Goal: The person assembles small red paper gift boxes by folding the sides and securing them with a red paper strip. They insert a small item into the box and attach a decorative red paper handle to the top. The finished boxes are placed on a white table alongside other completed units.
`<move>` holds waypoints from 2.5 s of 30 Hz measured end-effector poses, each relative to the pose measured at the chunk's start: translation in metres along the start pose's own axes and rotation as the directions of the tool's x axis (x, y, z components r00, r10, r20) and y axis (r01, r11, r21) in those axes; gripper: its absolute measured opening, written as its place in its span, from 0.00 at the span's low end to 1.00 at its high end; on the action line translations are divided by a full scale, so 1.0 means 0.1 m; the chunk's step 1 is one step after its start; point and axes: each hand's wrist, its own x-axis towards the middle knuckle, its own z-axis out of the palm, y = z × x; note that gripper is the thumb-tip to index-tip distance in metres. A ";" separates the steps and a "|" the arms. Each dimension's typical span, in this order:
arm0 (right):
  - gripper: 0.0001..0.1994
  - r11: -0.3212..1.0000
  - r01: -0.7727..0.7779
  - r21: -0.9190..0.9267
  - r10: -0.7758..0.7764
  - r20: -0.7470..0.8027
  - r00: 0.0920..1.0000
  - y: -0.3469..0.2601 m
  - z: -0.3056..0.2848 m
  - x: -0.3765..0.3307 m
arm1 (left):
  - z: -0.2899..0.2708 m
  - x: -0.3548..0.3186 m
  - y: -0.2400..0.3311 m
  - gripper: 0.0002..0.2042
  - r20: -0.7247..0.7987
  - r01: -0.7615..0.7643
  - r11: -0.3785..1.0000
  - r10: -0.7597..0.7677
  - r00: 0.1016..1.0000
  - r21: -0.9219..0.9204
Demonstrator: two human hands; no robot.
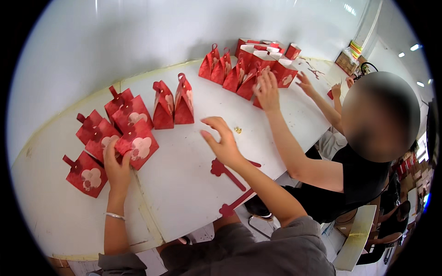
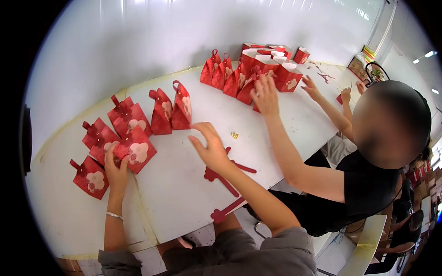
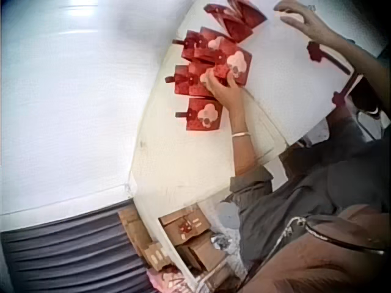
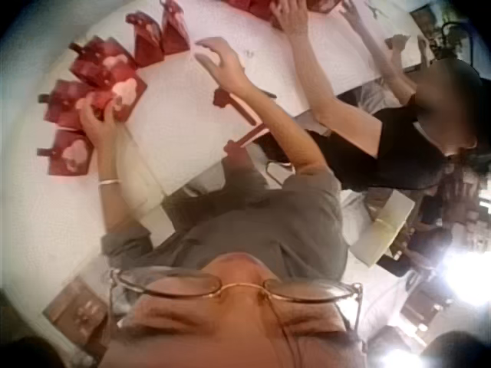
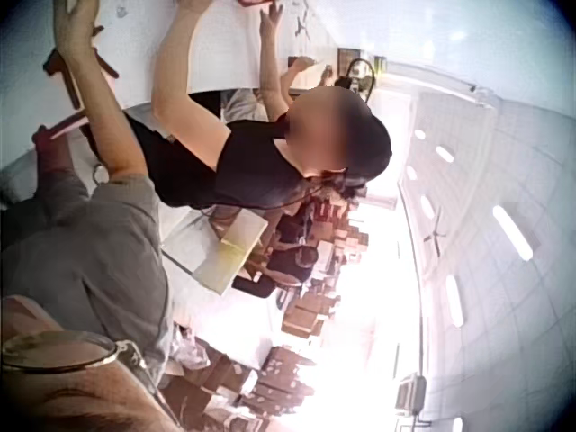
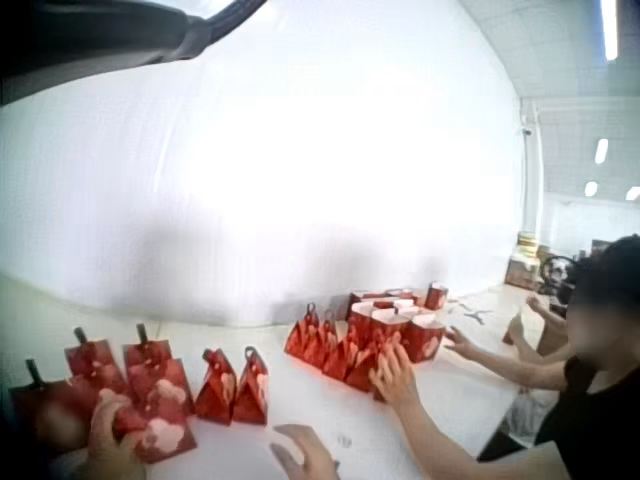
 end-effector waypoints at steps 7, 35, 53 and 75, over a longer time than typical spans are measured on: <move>0.05 0.976 -0.147 -0.163 0.111 -0.211 0.971 0.81 -0.46 0.30 | -0.53 -0.58 0.38 0.22 -0.070 0.020 0.997 -0.025 0.997 -0.077; 0.16 0.547 -0.454 -0.703 0.200 -0.417 0.887 3.02 -2.11 2.12 | -0.34 -2.21 0.51 0.06 0.181 -0.279 0.771 0.213 0.960 0.573; 0.05 0.848 0.131 -0.514 -0.140 0.021 0.990 -1.30 -0.82 0.01 | -0.95 -1.26 1.70 0.15 0.116 -0.073 0.475 0.356 0.927 -0.877; 0.25 0.789 -0.258 0.557 0.170 0.205 0.964 -0.41 -0.03 -1.03 | -0.35 -1.53 1.33 0.28 -0.049 -0.089 0.982 0.081 0.995 -0.169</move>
